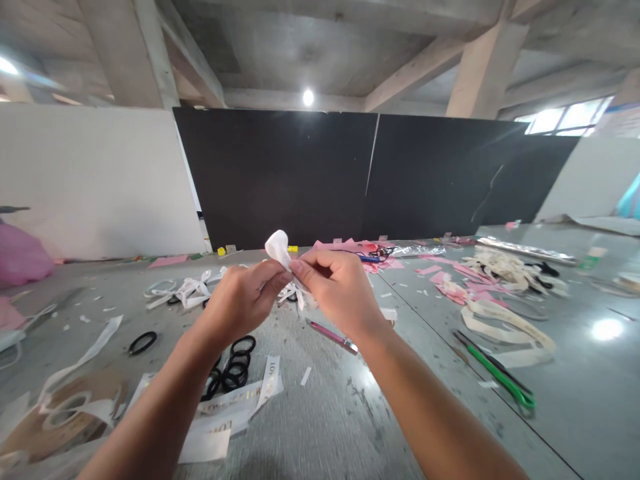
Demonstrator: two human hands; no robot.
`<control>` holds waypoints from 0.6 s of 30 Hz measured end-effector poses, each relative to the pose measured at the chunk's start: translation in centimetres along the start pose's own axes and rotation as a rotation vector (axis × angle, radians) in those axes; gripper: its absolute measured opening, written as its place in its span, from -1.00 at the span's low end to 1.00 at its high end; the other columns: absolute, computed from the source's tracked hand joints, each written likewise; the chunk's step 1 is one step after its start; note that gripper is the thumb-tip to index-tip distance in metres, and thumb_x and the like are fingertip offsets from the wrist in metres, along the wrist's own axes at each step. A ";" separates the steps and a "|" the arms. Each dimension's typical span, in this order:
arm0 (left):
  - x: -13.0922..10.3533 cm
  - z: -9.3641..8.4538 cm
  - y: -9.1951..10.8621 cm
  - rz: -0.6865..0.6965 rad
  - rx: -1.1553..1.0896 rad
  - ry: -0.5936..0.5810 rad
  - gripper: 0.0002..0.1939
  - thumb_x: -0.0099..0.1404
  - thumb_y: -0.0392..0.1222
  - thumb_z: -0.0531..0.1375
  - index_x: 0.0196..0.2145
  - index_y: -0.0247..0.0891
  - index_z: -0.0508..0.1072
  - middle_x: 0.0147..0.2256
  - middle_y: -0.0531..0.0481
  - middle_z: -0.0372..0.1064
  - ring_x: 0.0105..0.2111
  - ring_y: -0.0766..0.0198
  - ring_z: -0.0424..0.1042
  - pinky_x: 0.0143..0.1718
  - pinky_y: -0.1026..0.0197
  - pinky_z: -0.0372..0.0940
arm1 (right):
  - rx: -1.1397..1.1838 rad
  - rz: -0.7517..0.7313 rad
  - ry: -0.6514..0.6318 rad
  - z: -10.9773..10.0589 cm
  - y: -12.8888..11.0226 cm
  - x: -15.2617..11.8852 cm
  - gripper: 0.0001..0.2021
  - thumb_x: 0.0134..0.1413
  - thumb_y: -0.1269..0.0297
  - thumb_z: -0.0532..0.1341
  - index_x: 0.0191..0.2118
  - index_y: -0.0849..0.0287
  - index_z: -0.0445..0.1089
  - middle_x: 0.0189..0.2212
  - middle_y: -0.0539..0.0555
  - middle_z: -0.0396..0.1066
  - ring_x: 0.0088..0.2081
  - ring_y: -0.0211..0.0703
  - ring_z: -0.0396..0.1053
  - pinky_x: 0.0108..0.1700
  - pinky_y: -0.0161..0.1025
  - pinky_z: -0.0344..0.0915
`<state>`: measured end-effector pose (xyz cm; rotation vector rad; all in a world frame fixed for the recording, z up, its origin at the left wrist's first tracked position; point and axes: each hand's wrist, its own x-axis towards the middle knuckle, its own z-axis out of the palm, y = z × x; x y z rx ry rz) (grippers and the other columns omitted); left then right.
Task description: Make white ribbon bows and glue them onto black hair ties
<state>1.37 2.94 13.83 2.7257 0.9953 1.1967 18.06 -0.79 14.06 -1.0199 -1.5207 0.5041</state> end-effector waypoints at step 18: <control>0.4 0.1 -0.4 -0.209 -0.661 0.122 -0.65 0.37 0.06 0.11 -0.38 -0.25 0.48 -0.46 -0.02 0.39 -0.42 0.27 0.33 -0.37 0.21 0.23 | -0.182 -0.024 -0.009 0.4 -1.0 -0.7 -0.85 0.12 0.19 0.28 -0.28 0.15 0.51 -0.48 0.03 0.46 -0.50 -0.23 0.29 -0.49 -0.25 0.17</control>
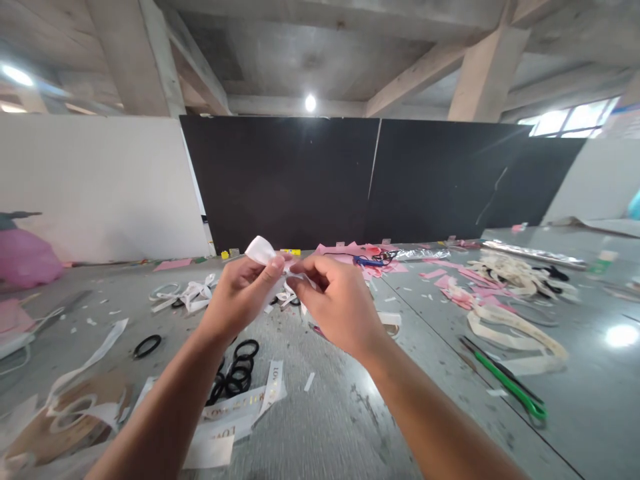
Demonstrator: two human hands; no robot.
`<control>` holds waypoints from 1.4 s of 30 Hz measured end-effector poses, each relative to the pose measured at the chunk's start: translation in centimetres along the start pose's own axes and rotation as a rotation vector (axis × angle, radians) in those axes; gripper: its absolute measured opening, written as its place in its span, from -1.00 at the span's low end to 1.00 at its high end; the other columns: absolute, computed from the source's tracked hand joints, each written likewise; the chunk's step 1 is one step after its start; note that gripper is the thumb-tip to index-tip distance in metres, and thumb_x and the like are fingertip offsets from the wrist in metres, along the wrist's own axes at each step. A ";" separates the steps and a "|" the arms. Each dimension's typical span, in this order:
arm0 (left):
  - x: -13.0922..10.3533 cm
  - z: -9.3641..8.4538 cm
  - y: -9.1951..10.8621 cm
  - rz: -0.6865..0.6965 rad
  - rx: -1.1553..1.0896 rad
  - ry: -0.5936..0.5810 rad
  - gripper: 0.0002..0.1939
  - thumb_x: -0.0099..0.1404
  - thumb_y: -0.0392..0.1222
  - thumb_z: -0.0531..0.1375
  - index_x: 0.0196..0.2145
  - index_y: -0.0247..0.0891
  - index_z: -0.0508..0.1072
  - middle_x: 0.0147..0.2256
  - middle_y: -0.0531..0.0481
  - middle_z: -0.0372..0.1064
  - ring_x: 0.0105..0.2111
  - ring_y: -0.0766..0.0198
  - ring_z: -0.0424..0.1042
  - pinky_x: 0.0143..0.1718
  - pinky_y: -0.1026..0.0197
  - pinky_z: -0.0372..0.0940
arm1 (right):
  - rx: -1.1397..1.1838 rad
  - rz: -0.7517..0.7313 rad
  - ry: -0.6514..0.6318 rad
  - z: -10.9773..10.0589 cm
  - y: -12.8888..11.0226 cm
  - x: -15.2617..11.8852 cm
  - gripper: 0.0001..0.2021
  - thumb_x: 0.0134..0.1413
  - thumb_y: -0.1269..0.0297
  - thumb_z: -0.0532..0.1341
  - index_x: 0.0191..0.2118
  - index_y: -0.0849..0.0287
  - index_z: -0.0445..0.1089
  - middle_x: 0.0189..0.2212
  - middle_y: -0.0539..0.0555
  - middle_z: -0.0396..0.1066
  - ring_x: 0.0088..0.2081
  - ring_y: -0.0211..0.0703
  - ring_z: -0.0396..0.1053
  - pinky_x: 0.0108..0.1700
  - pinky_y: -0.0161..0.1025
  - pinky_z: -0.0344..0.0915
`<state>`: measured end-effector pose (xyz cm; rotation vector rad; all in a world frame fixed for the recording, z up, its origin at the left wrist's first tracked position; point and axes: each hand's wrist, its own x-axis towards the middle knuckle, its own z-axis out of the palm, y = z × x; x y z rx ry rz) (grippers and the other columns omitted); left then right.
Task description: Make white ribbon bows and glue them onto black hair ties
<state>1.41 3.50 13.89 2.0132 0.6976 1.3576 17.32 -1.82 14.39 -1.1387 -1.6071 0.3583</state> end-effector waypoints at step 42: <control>-0.6 1.6 1.5 0.053 0.067 -0.075 -0.71 0.43 -0.10 0.04 -0.02 -0.30 0.39 -0.28 -0.10 0.48 -0.27 0.22 0.45 -0.24 0.18 0.31 | 0.497 0.086 0.170 0.9 1.6 1.0 -0.87 0.03 0.18 0.36 -0.42 0.10 0.55 -0.47 0.00 0.40 -0.40 -0.23 0.30 -0.37 -0.24 0.22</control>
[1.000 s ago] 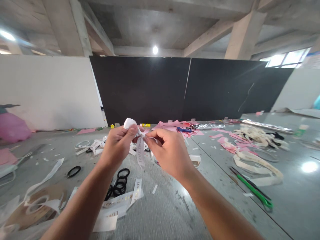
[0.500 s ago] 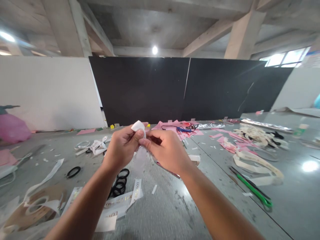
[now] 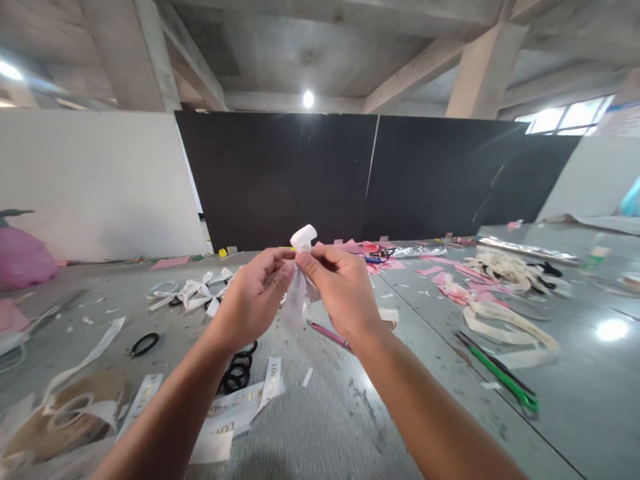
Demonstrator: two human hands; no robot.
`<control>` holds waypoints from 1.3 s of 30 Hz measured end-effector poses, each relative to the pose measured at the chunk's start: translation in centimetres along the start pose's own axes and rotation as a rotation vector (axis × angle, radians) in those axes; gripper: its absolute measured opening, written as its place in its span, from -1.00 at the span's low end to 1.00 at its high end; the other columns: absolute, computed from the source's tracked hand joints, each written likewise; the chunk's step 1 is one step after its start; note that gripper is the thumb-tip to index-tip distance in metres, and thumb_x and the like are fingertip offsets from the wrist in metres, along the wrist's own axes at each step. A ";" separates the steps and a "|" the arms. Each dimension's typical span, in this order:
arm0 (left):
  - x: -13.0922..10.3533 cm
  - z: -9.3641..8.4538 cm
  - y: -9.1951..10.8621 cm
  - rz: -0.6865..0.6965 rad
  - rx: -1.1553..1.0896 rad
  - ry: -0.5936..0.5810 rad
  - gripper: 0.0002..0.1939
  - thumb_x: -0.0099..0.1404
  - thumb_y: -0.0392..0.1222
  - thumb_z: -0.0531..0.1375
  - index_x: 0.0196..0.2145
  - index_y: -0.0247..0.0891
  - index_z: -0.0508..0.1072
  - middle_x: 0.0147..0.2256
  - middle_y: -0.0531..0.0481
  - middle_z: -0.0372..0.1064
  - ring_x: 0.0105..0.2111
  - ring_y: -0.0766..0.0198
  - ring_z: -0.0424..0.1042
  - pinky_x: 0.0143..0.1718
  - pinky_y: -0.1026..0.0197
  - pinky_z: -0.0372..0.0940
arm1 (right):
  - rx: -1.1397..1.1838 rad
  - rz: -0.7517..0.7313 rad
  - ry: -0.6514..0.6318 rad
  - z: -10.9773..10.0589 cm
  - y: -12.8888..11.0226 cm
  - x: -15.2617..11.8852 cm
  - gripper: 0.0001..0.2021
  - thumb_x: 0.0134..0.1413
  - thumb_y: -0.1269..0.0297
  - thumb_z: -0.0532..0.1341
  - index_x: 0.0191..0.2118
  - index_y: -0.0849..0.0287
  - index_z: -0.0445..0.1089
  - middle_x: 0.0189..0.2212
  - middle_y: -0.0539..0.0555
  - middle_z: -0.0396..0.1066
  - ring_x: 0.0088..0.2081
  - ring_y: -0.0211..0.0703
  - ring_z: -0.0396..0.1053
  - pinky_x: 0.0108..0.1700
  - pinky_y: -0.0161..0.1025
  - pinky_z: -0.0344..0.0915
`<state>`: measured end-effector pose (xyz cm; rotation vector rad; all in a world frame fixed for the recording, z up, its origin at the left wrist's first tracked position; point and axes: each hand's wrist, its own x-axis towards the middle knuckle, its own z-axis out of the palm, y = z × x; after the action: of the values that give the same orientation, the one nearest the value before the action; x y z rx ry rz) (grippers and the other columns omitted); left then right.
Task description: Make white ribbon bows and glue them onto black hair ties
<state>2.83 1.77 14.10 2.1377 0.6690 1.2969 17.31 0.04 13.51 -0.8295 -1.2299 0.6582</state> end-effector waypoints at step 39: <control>-0.2 -3.6 1.6 0.027 0.467 -0.017 -0.81 0.35 -0.20 0.11 -0.21 -0.21 0.53 -0.19 -0.05 0.49 -0.19 0.18 0.41 -0.22 0.16 0.25 | -0.518 -0.124 -0.143 -1.8 -1.5 0.5 -0.79 0.15 0.14 0.24 -0.40 0.17 0.37 -0.56 -0.07 0.27 -0.53 -0.30 0.16 -0.51 -0.28 0.07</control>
<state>-0.32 1.15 16.48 2.5268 1.0199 1.2225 19.17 -0.73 14.86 -1.1340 -1.6010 0.2994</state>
